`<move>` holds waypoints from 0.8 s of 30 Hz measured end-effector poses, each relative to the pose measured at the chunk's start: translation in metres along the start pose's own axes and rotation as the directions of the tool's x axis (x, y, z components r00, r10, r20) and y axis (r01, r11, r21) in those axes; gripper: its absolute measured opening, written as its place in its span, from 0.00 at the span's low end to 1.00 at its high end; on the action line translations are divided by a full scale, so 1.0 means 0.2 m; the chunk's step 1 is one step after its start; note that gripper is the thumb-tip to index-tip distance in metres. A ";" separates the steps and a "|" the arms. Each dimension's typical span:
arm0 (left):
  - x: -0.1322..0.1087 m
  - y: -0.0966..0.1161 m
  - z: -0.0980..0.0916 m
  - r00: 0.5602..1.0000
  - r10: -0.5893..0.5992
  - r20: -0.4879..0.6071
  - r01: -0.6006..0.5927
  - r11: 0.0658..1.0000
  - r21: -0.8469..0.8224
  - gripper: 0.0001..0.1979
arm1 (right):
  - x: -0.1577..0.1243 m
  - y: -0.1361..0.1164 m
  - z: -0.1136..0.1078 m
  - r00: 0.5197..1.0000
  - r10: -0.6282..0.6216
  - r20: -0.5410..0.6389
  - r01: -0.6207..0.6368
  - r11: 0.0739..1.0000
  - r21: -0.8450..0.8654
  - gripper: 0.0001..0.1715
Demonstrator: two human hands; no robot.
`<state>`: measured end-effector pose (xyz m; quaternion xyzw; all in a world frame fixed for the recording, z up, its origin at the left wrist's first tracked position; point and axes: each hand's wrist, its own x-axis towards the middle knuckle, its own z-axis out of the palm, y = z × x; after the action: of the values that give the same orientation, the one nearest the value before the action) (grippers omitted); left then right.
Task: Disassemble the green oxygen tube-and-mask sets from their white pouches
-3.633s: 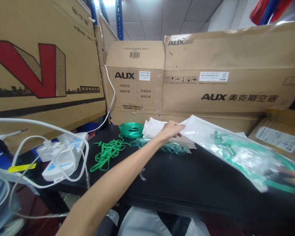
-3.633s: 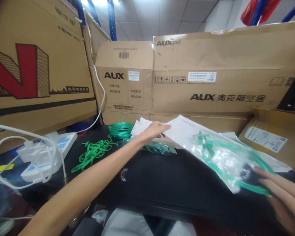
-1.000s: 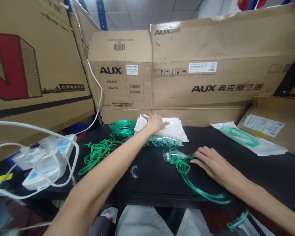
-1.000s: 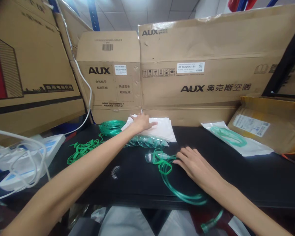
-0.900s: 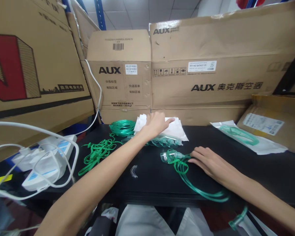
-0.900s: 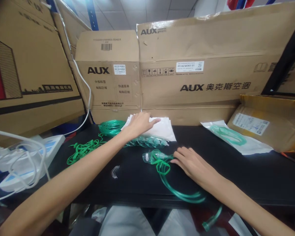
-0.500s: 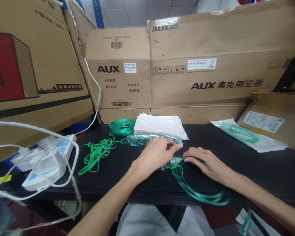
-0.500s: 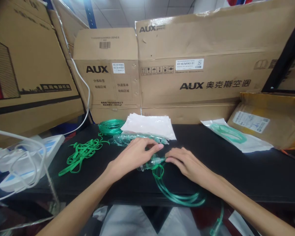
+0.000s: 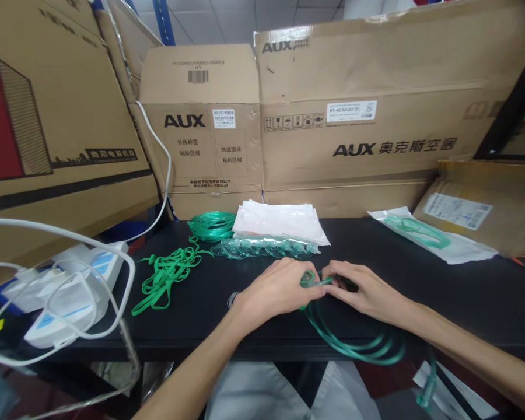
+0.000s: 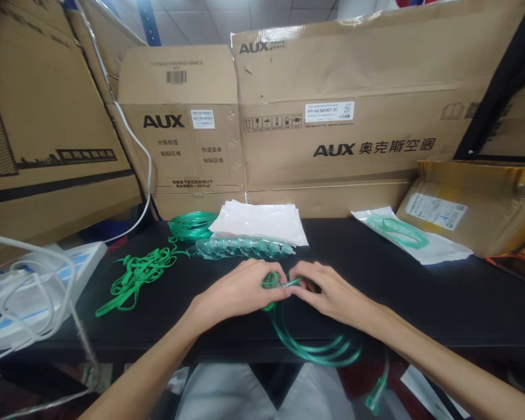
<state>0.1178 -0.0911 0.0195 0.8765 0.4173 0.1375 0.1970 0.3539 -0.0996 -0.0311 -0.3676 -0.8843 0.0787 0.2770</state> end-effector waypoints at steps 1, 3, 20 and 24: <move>0.00 0.01 0.01 1.000 0.001 -0.002 -0.001 1.000 0.001 0.15 | 0.00 0.01 0.00 1.000 -0.004 0.012 0.004 1.000 -0.009 0.10; 0.00 0.02 0.03 1.000 -0.003 -0.018 0.003 1.000 0.017 0.15 | -0.01 0.03 0.01 0.999 -0.018 0.031 0.018 1.000 -0.026 0.10; -0.13 0.08 0.06 0.987 0.121 -0.104 -0.083 0.946 0.313 0.09 | -0.02 0.03 0.02 0.988 -0.096 0.118 0.103 0.993 -0.058 0.15; -0.16 0.06 0.13 0.961 0.200 -0.190 -0.107 0.905 0.411 0.07 | -0.01 0.01 0.02 0.988 -0.094 0.125 0.103 0.993 -0.064 0.16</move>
<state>0.1169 -0.1297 0.0001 0.9068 0.3855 0.1645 -0.0450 0.3543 -0.0994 -0.0366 -0.3275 -0.9188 0.0561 0.2133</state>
